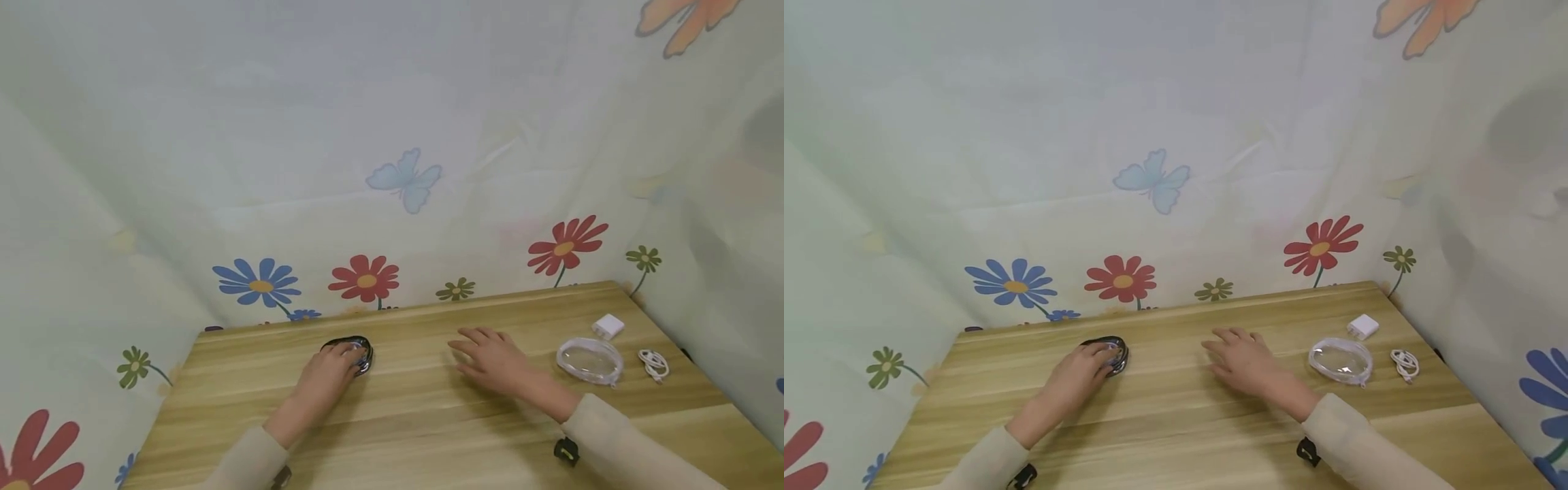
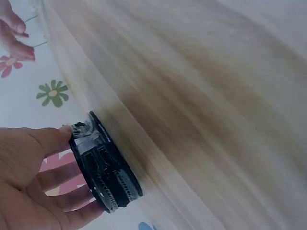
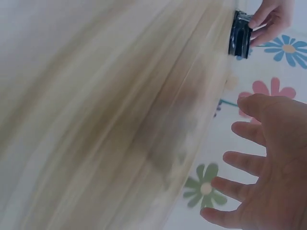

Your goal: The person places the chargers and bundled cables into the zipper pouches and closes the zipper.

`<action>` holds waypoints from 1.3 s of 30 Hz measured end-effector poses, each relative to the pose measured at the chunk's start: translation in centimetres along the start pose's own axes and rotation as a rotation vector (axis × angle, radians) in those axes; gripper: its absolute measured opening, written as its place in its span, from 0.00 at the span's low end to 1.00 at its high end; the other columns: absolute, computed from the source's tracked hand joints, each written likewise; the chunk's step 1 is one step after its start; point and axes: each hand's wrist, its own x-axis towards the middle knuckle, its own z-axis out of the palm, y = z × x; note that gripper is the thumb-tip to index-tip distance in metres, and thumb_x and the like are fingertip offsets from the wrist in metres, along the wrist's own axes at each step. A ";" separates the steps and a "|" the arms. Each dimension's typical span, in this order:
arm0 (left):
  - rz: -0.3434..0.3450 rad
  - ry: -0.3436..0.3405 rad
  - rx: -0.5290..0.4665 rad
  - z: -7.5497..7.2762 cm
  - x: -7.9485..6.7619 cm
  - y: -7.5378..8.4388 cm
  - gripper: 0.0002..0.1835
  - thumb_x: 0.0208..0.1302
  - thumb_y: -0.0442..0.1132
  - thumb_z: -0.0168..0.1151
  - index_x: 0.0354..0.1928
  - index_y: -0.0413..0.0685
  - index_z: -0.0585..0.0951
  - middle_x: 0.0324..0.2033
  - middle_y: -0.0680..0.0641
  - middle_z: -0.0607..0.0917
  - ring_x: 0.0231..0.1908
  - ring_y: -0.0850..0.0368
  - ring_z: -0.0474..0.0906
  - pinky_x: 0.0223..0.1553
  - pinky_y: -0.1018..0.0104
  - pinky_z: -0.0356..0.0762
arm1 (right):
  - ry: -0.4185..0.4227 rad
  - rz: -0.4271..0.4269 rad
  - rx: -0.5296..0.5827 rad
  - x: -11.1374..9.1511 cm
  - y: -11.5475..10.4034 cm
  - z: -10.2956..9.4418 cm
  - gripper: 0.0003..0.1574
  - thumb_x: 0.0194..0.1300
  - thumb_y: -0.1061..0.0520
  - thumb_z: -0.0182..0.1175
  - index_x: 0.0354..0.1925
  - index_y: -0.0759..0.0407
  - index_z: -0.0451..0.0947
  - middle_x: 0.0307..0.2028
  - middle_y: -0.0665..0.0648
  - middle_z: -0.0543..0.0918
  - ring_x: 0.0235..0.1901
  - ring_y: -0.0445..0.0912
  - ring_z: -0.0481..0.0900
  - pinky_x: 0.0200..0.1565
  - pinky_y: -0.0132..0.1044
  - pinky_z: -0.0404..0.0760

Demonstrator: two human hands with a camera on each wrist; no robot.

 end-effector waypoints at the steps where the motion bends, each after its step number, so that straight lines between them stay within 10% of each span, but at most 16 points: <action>1: -0.001 0.009 0.000 0.0 0.1 0.0 0.16 0.66 0.37 0.69 0.56 0.48 0.86 0.52 0.40 0.86 0.50 0.37 0.82 0.47 0.43 0.83 | 0.004 0.001 -0.009 -0.3 0.3 -0.3 0.29 0.70 0.47 0.65 0.66 0.51 0.77 0.67 0.62 0.75 0.64 0.62 0.73 0.55 0.68 0.74; 11: -0.044 -0.008 -0.005 -0.1 0.7 1.0 0.16 0.67 0.37 0.66 0.56 0.46 0.85 0.54 0.41 0.85 0.52 0.36 0.81 0.50 0.43 0.82 | 0.000 0.057 -0.024 -2.1 2.3 -2.3 0.30 0.70 0.48 0.65 0.67 0.53 0.76 0.67 0.64 0.74 0.64 0.66 0.72 0.57 0.70 0.72; 39: 0.164 0.013 0.039 -0.2 1.6 5.9 0.17 0.74 0.41 0.58 0.60 0.47 0.82 0.57 0.42 0.84 0.57 0.45 0.80 0.60 0.50 0.78 | 0.037 0.115 -0.057 -5.9 4.4 -3.2 0.28 0.70 0.48 0.65 0.64 0.55 0.78 0.65 0.67 0.75 0.61 0.68 0.74 0.51 0.72 0.75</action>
